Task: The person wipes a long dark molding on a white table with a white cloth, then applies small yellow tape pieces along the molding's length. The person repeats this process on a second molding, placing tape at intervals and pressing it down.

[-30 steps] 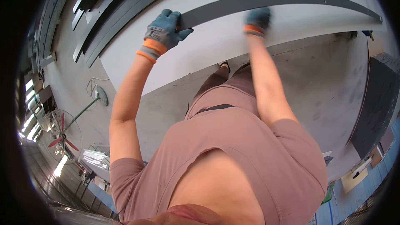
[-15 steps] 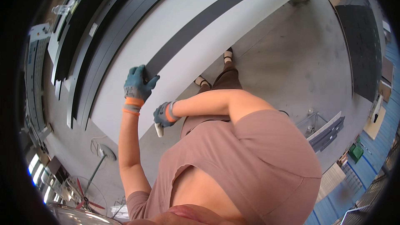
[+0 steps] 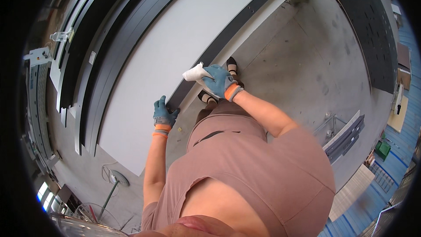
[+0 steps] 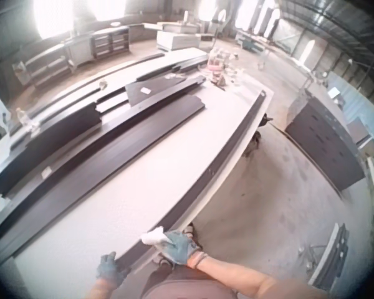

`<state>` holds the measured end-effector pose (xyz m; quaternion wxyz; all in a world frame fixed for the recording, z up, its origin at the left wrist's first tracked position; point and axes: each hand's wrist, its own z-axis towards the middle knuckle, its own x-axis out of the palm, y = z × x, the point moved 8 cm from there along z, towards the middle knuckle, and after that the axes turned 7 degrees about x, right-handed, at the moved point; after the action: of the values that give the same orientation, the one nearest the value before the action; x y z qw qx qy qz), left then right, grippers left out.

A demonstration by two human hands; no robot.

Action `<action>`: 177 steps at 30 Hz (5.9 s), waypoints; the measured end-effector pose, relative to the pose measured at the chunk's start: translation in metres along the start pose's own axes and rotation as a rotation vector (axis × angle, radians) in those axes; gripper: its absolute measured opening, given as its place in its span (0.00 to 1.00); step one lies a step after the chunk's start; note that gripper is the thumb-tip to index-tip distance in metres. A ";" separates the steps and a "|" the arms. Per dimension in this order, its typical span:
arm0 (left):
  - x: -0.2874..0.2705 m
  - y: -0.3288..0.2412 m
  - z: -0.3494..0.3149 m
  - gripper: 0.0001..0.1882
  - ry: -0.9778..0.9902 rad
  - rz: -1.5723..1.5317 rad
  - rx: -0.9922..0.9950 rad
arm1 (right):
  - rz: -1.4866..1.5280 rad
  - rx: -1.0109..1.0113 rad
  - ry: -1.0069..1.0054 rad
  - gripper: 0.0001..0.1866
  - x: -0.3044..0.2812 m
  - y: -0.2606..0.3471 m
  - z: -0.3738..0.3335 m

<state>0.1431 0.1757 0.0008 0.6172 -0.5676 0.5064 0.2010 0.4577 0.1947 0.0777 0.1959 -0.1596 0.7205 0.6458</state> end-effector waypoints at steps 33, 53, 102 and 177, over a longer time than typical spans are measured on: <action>0.027 0.029 -0.068 0.65 -0.002 -1.926 -0.804 | -0.665 -0.008 -0.646 0.14 -0.147 -0.070 0.128; 0.033 0.050 -0.079 0.76 0.209 -2.446 -0.648 | -0.131 0.022 1.056 0.17 0.192 0.091 -0.051; 0.063 0.063 -0.084 0.19 -0.261 -1.327 -0.965 | -0.541 -0.407 0.280 0.17 0.128 0.016 -0.016; 0.144 -0.409 0.458 0.34 -0.198 0.356 0.278 | -0.827 0.045 -0.416 0.14 -0.655 -0.377 0.539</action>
<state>0.7198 0.4302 0.0088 0.6908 -0.3566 0.5583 0.2897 1.2519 0.6718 0.0218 0.5809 -0.2964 0.5554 0.5159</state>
